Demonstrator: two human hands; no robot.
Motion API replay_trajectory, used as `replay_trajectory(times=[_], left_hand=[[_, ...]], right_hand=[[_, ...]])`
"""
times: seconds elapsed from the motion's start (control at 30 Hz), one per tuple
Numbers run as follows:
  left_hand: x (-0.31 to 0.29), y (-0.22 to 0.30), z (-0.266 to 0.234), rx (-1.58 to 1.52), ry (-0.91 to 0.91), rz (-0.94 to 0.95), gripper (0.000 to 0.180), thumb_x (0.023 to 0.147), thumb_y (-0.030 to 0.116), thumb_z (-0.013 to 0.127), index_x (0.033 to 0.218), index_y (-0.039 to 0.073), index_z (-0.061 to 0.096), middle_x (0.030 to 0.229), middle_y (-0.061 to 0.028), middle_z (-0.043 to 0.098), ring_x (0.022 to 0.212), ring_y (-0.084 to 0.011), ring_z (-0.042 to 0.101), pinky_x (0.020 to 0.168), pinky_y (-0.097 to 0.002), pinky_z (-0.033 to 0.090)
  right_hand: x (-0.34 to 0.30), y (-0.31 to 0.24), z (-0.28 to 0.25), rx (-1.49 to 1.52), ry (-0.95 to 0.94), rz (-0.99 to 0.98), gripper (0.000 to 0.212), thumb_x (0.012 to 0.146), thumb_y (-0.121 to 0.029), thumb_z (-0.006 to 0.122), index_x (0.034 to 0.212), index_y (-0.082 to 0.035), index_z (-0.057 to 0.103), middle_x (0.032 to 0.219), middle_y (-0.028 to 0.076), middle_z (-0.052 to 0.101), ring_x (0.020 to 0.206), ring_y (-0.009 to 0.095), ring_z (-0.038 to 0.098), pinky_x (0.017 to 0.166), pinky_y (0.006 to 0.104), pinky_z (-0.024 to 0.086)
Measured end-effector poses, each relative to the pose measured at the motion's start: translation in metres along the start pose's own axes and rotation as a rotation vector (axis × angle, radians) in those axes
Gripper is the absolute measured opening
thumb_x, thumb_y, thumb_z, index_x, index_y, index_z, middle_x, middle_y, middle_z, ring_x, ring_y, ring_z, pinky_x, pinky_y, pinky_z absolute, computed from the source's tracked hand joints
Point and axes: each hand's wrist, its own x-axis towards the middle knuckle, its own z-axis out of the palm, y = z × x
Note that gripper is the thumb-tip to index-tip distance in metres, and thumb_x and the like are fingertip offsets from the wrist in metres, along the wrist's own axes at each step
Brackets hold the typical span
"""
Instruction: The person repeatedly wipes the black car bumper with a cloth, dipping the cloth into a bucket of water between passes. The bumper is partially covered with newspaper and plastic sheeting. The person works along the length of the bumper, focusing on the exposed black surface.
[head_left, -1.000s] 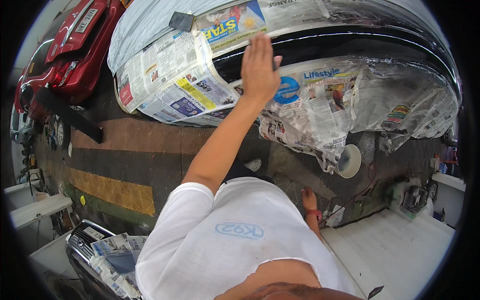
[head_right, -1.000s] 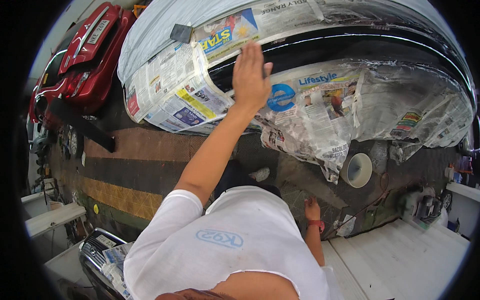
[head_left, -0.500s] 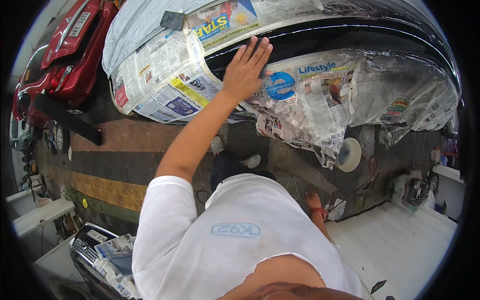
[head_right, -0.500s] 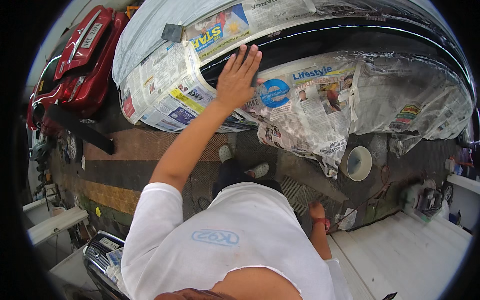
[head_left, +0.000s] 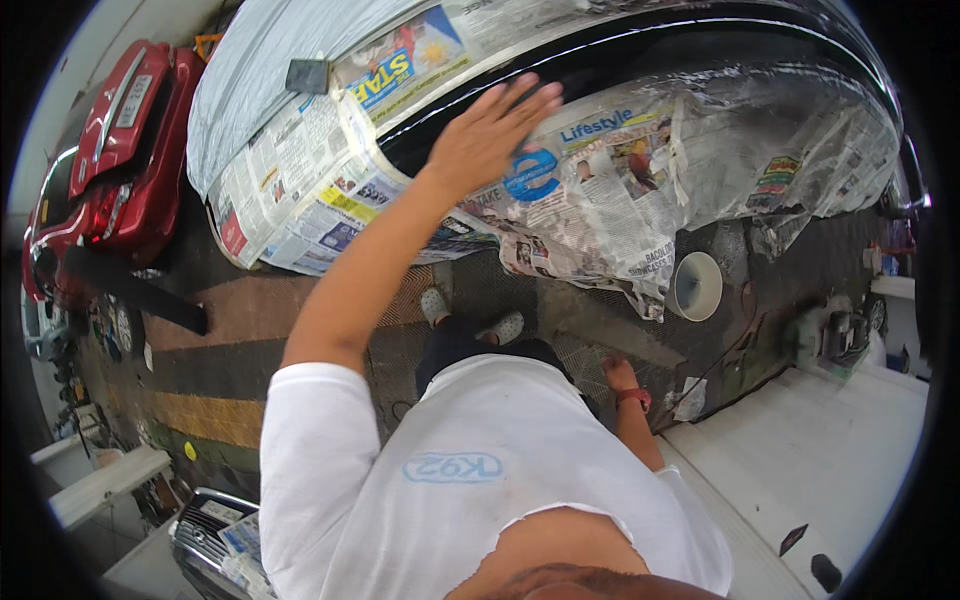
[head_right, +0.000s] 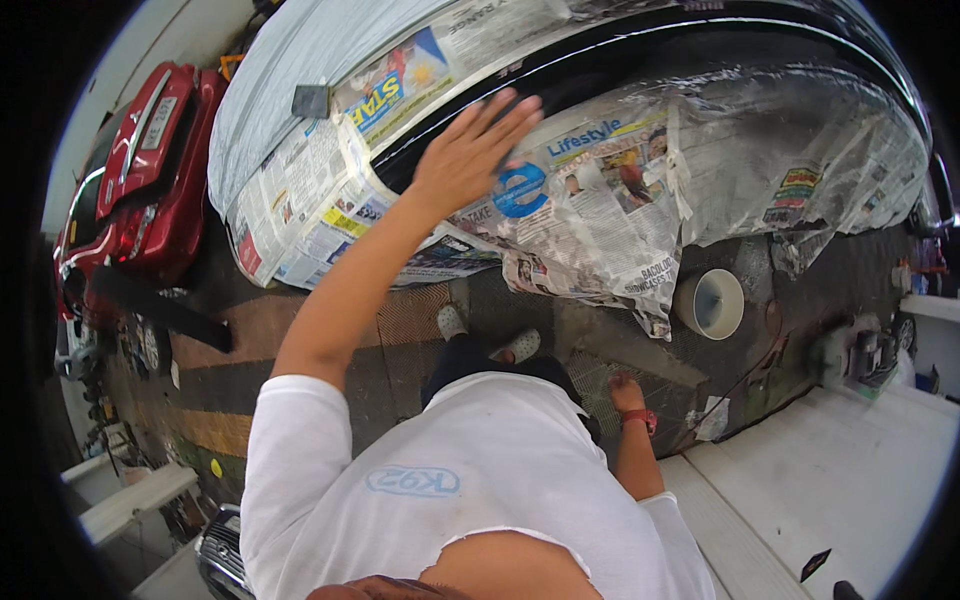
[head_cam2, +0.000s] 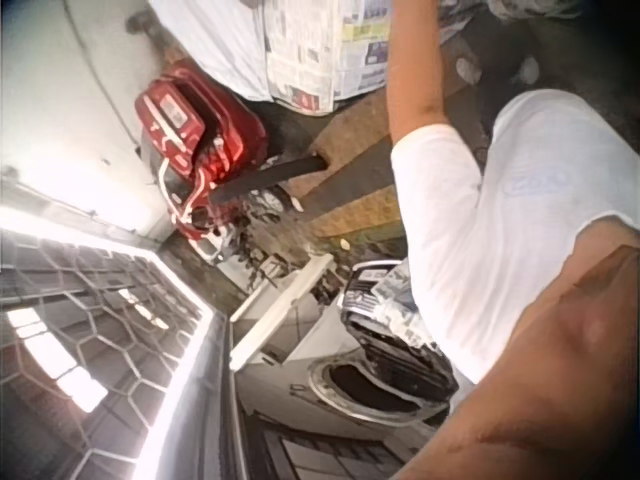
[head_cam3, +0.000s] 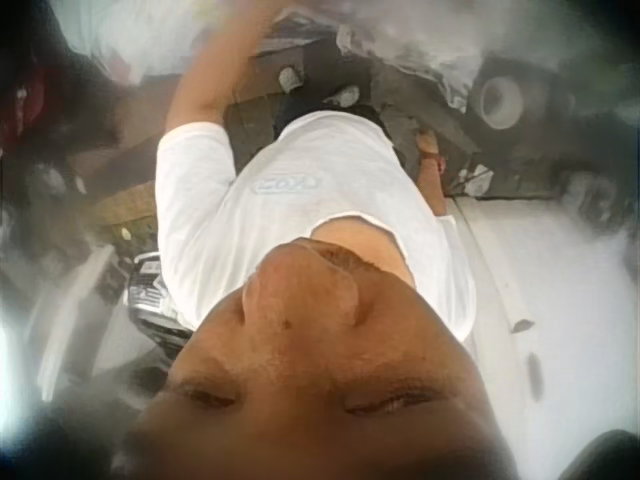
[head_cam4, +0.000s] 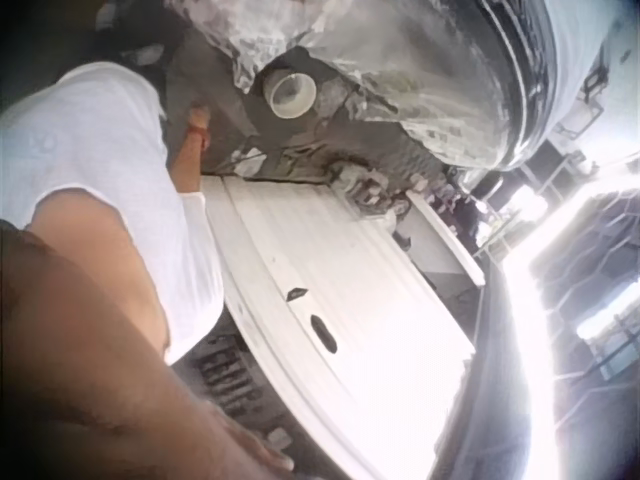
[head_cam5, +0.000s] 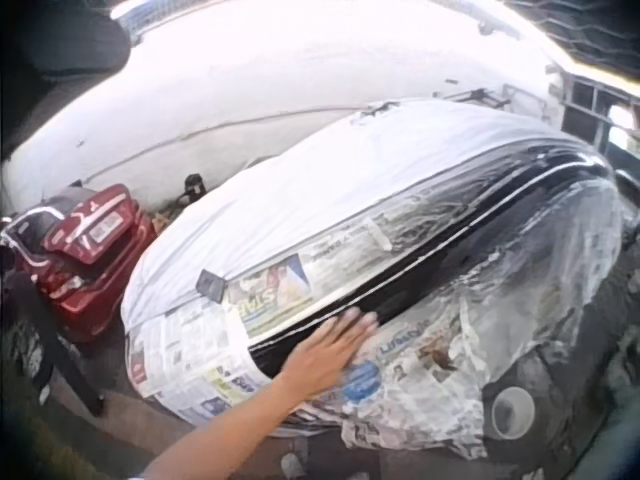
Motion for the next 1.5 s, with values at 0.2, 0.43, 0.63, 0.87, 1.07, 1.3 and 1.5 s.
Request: replay_trajectory(times=[0.2, 0.43, 0.63, 0.87, 1.07, 1.3, 1.5], left_hand=[[-0.15, -0.076, 0.017, 0.18, -0.23, 0.065, 0.069, 0.108, 0.042, 0.058, 0.172, 0.02, 0.043, 0.181, 0.0042, 0.036, 0.169, -0.0208, 0.028, 0.137, -0.0413, 0.02], [0.095, -0.001, -0.015, -0.056, 0.057, 0.117, 0.072, 0.111, 0.044, 0.054, 0.175, 0.018, 0.034, 0.183, -0.0003, 0.031, 0.169, -0.0248, 0.026, 0.138, -0.0442, 0.021], [-0.055, -0.058, 0.01, 0.065, -0.249, 0.209, 0.073, 0.109, 0.05, 0.055, 0.174, 0.021, 0.039, 0.184, 0.0033, 0.031, 0.17, -0.0231, 0.026, 0.138, -0.0481, 0.019], [0.066, -0.026, -0.01, 0.121, -0.215, 0.359, 0.073, 0.111, 0.054, 0.048, 0.175, 0.02, 0.036, 0.184, 0.002, 0.03, 0.17, -0.0229, 0.025, 0.137, -0.0465, 0.02], [0.044, -0.05, -0.024, 0.051, -0.231, 0.413, 0.067, 0.112, 0.04, 0.054, 0.174, 0.022, 0.038, 0.184, 0.0047, 0.03, 0.169, -0.0216, 0.027, 0.136, -0.0451, 0.024], [-0.145, -0.143, -0.031, 0.155, -0.673, 0.569, 0.075, 0.101, 0.012, 0.052, 0.175, 0.018, 0.038, 0.183, 0.0064, 0.032, 0.168, -0.0162, 0.03, 0.136, -0.0401, 0.028], [-0.046, -0.104, -0.034, 0.224, -0.386, 0.513, 0.077, 0.099, 0.012, 0.055, 0.174, 0.016, 0.039, 0.183, 0.0027, 0.034, 0.169, -0.0176, 0.03, 0.135, -0.0381, 0.026]], right_hand=[[-0.034, -0.038, 0.002, 0.334, 0.153, 0.059, 0.049, 0.105, -0.036, 0.07, 0.142, -0.003, 0.068, 0.12, 0.028, 0.077, 0.116, 0.044, 0.075, 0.1, 0.0523, 0.057], [-0.05, 0.0, 0.066, 0.247, -0.003, 0.187, 0.049, 0.104, -0.034, 0.072, 0.137, 0.002, 0.07, 0.124, 0.028, 0.078, 0.119, 0.042, 0.076, 0.101, 0.0476, 0.058], [-0.037, -0.008, 0.07, 0.38, 0.143, 0.148, 0.048, 0.107, -0.033, 0.069, 0.139, 0.002, 0.07, 0.127, 0.029, 0.077, 0.121, 0.043, 0.074, 0.104, 0.0484, 0.058], [-0.054, -0.007, 0.061, 0.458, 0.198, 0.257, 0.048, 0.107, -0.033, 0.068, 0.138, 0.003, 0.07, 0.126, 0.03, 0.077, 0.121, 0.043, 0.075, 0.104, 0.0484, 0.057], [-0.053, -0.006, 0.074, 0.533, 0.172, 0.276, 0.049, 0.107, -0.034, 0.069, 0.139, 0.002, 0.071, 0.126, 0.028, 0.078, 0.121, 0.039, 0.076, 0.104, 0.0467, 0.057], [-0.07, 0.015, 0.136, 0.53, 0.182, 0.37, 0.049, 0.108, -0.035, 0.068, 0.141, 0.002, 0.07, 0.117, 0.024, 0.08, 0.111, 0.034, 0.078, 0.098, 0.0438, 0.059], [-0.088, 0.039, 0.198, 0.52, 0.123, 0.435, 0.048, 0.111, -0.032, 0.065, 0.143, 0.003, 0.067, 0.102, 0.016, 0.078, 0.085, 0.025, 0.073, 0.082, 0.0402, 0.059]])
